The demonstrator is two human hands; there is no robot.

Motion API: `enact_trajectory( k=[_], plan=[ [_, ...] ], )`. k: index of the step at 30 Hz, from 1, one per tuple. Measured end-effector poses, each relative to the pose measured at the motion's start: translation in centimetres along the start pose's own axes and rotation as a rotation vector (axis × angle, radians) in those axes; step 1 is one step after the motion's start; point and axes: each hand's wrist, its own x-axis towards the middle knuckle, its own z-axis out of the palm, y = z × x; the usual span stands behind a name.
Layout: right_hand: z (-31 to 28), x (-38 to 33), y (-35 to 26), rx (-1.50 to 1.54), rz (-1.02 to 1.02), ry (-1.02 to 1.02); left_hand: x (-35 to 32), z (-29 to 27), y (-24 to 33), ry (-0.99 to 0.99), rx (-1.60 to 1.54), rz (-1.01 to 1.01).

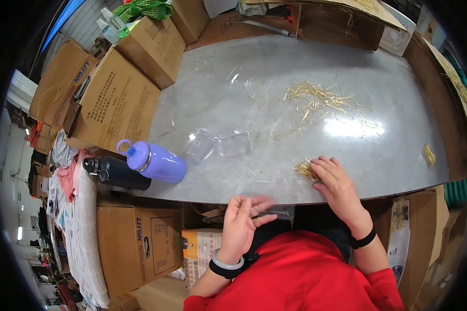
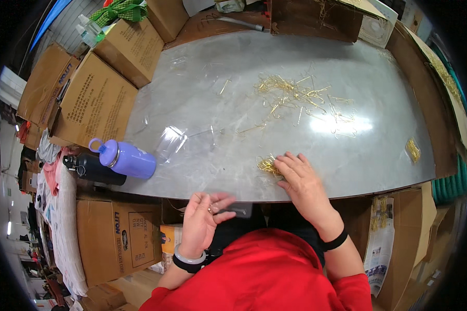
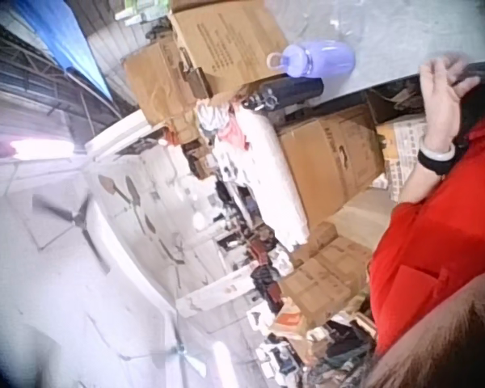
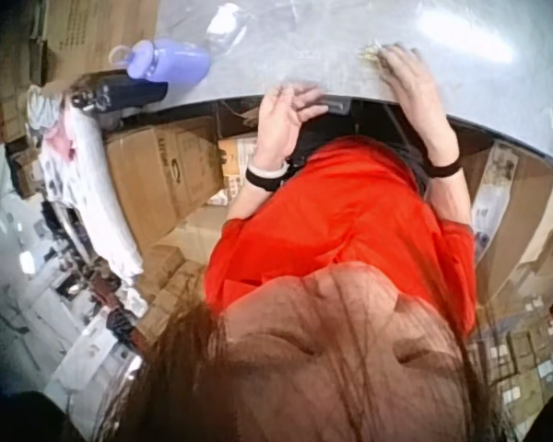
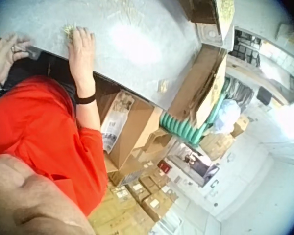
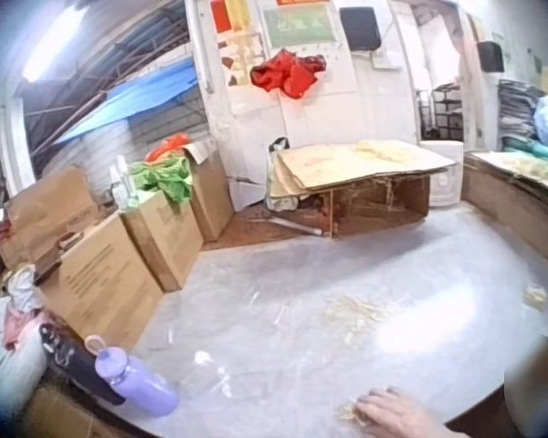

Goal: Gathering thin metal strips from a workbench and placing them into clear plastic containers.

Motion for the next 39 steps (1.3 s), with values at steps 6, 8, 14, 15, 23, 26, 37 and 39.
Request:
enact_trajectory(
  k=[6,8,14,15,23,26,37,39],
  plan=[
    [0.9,-0.2,-0.2,-0.057,-0.03,0.088,-2.5,-1.3,-0.7,-0.266,0.057,-0.42],
    [0.7,0.0,-0.6,-0.1,-0.017,0.117,-2.9,-1.3,-1.3,-0.274,0.042,-0.481],
    [1.8,0.5,-1.8,-0.096,-0.053,0.085,-0.5,-1.3,-4.6,-0.234,0.229,-0.599],
    [1.8,0.4,-1.8,-0.096,-0.051,0.083,-0.2,-0.8,-4.3,-0.205,0.161,-0.608],
    [1.9,-3.0,-4.3,0.107,-0.263,-0.206,-1.4,0.6,-3.2,-0.262,-0.164,-0.512],
    [1.9,-4.3,-5.3,0.145,-0.254,-0.245,-2.3,0.2,-3.1,-0.299,-0.115,-0.514],
    [-0.7,-0.1,-2.6,0.097,-0.263,0.101,2.4,5.4,-1.7,-0.526,0.317,0.019],
    [0.5,0.2,-0.7,0.124,-0.156,0.153,3.8,5.8,-1.6,-0.476,0.792,0.263]
  ],
)
